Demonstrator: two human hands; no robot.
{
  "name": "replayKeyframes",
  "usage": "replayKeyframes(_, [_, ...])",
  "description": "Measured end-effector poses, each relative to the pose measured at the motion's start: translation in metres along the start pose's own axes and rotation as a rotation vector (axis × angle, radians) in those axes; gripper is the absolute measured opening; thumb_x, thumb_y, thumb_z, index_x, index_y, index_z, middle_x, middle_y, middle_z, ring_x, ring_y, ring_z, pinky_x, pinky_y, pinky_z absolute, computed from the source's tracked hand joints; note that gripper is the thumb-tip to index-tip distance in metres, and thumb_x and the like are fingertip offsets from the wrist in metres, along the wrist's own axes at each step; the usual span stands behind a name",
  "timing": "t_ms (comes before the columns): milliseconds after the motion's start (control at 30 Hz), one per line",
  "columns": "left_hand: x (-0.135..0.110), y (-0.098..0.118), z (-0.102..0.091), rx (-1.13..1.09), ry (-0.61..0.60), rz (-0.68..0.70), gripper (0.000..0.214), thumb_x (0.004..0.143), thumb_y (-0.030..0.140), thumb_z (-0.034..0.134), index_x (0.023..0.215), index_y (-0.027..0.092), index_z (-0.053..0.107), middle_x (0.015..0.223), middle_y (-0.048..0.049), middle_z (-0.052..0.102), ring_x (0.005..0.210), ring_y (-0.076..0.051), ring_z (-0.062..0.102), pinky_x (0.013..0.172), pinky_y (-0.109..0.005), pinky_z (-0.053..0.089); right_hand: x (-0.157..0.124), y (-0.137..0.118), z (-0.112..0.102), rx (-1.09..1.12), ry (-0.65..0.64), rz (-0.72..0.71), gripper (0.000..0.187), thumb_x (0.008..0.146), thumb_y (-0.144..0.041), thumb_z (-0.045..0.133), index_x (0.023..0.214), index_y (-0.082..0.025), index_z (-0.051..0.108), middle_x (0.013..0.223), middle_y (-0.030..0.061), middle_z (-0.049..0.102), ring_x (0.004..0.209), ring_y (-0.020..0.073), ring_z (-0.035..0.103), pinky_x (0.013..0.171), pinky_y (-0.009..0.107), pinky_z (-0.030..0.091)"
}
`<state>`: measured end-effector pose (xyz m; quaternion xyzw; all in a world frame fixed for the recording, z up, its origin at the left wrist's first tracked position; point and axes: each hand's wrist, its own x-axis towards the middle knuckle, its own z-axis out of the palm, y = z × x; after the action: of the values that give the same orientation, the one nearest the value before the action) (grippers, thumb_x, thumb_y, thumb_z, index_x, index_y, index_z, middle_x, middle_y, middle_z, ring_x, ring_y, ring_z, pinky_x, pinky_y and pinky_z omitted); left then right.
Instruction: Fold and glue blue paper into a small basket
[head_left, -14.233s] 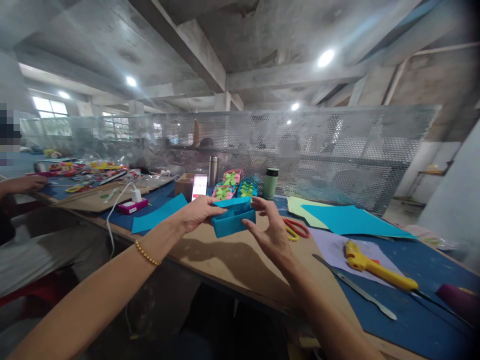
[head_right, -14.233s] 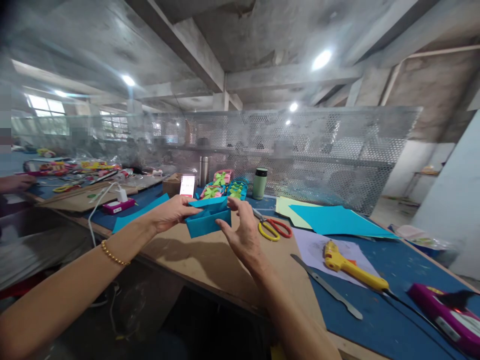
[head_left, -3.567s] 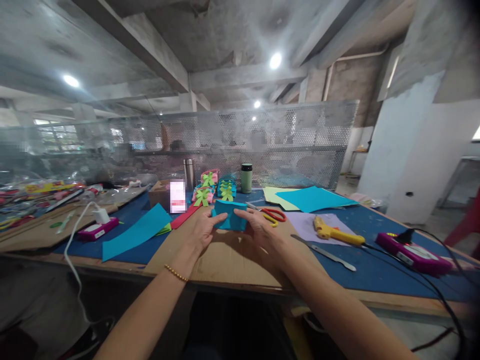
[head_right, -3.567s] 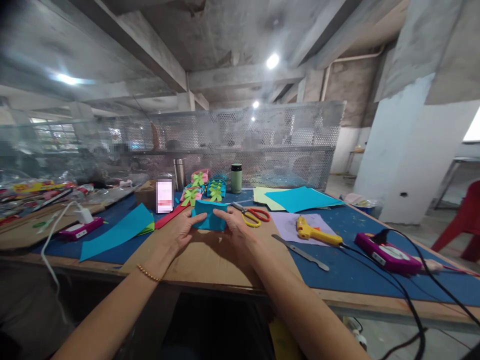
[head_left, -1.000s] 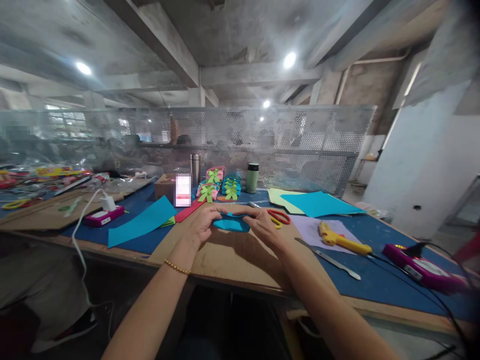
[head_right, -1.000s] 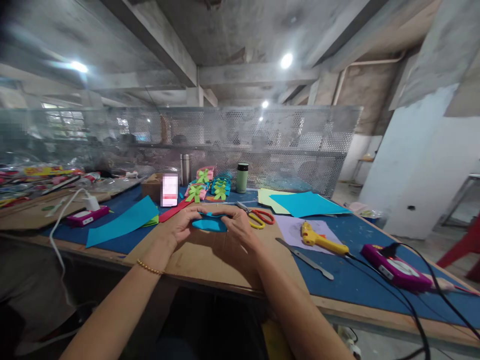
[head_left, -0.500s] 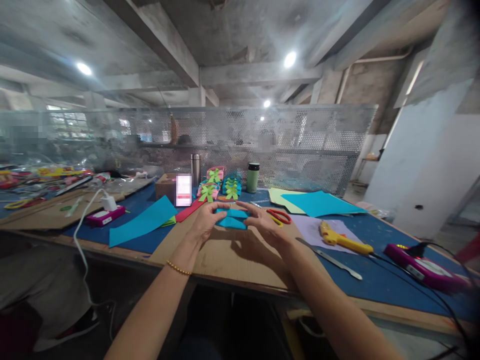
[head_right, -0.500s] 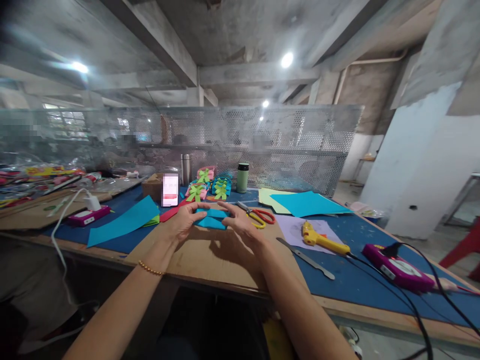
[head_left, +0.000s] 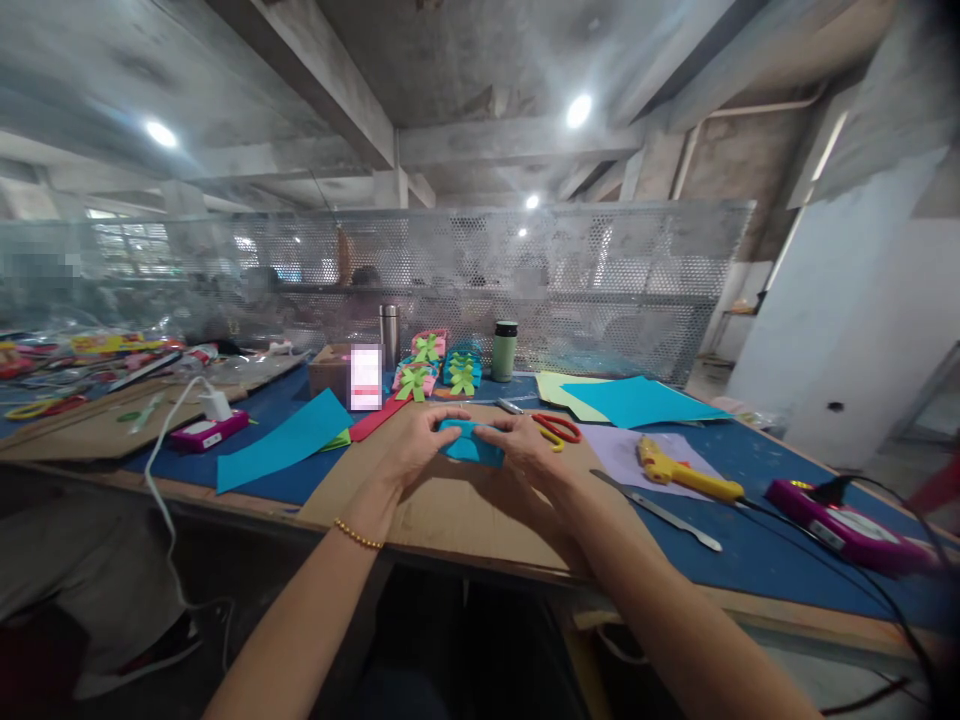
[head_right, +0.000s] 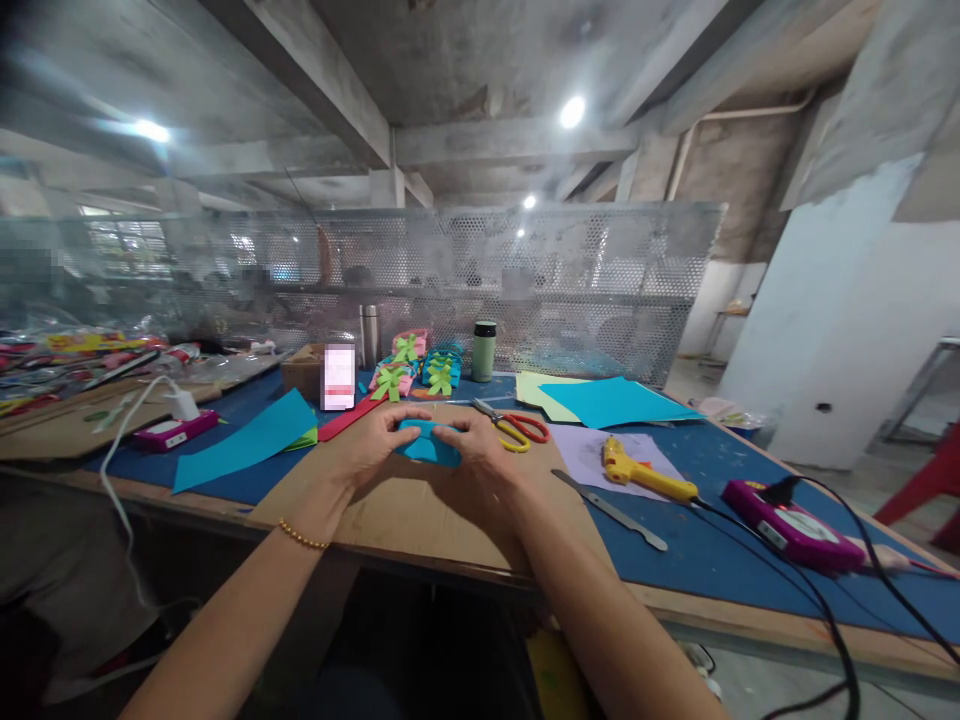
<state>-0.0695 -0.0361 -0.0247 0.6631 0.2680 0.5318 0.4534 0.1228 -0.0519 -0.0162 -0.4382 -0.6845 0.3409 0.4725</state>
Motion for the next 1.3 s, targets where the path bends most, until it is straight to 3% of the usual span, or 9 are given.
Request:
replayKeyframes(300, [0.001,0.001,0.003,-0.046,-0.048,-0.066,0.043,0.068,0.019,0.076,0.111,0.017,0.074,0.114,-0.0106,0.069,0.092,-0.020,0.063,0.076,-0.028,0.048,-0.002,-0.007,0.001,-0.086,0.089,0.000,0.036,0.072,-0.050,0.070,0.062,-0.016,0.066,0.060,-0.0002,0.057,0.057,0.0121,0.045,0.053,0.026,0.034])
replayKeyframes(767, [-0.001,0.001,0.005,0.012,0.027,-0.036,0.030,0.071,0.023,0.077,0.101,0.017,0.077,0.110,-0.0102,0.071,0.095,-0.021,0.063,0.079,-0.029,0.049,0.005,0.000,0.005,-0.039,0.050,-0.016,0.032,0.069,-0.047,0.076,0.066,-0.016,0.071,0.061,0.0047,0.065,0.068,0.0221,0.060,0.058,0.030,0.045])
replayKeyframes(833, [0.001,-0.003,0.003,-0.013,0.059,-0.039,0.030,0.070,0.024,0.079,0.099,0.016,0.077,0.103,-0.0092,0.073,0.089,-0.020,0.064,0.076,-0.028,0.050,0.004,-0.002,0.003,-0.029,0.023,-0.030,0.032,0.071,-0.048,0.076,0.069,-0.016,0.072,0.068,0.0053,0.068,0.075,0.0230,0.062,0.062,0.030,0.047])
replayKeyframes(933, [0.006,-0.007,-0.001,-0.073,0.109,-0.082,0.040,0.066,0.028,0.081,0.103,0.015,0.075,0.086,-0.0057,0.072,0.071,-0.016,0.062,0.066,-0.027,0.050,0.003,-0.002,0.001,0.002,-0.029,-0.021,0.038,0.081,-0.051,0.069,0.089,-0.014,0.074,0.090,0.0072,0.072,0.086,0.0231,0.064,0.072,0.032,0.051])
replayKeyframes(1100, [0.008,-0.009,-0.003,-0.083,0.149,-0.081,0.044,0.063,0.028,0.082,0.104,0.014,0.075,0.085,-0.0051,0.072,0.067,-0.014,0.063,0.064,-0.026,0.052,0.000,0.002,-0.001,0.026,-0.064,0.046,0.032,0.096,-0.037,0.059,0.121,-0.016,0.062,0.122,0.0091,0.063,0.102,0.0221,0.064,0.087,0.042,0.056])
replayKeyframes(1300, [0.009,-0.014,-0.003,-0.152,0.121,-0.089,0.047,0.060,0.028,0.085,0.103,0.014,0.075,0.092,-0.0065,0.073,0.071,-0.015,0.064,0.065,-0.026,0.052,0.002,0.004,-0.002,0.048,-0.070,0.060,0.030,0.097,-0.035,0.058,0.123,-0.019,0.061,0.128,0.0098,0.061,0.106,0.0220,0.063,0.090,0.042,0.055])
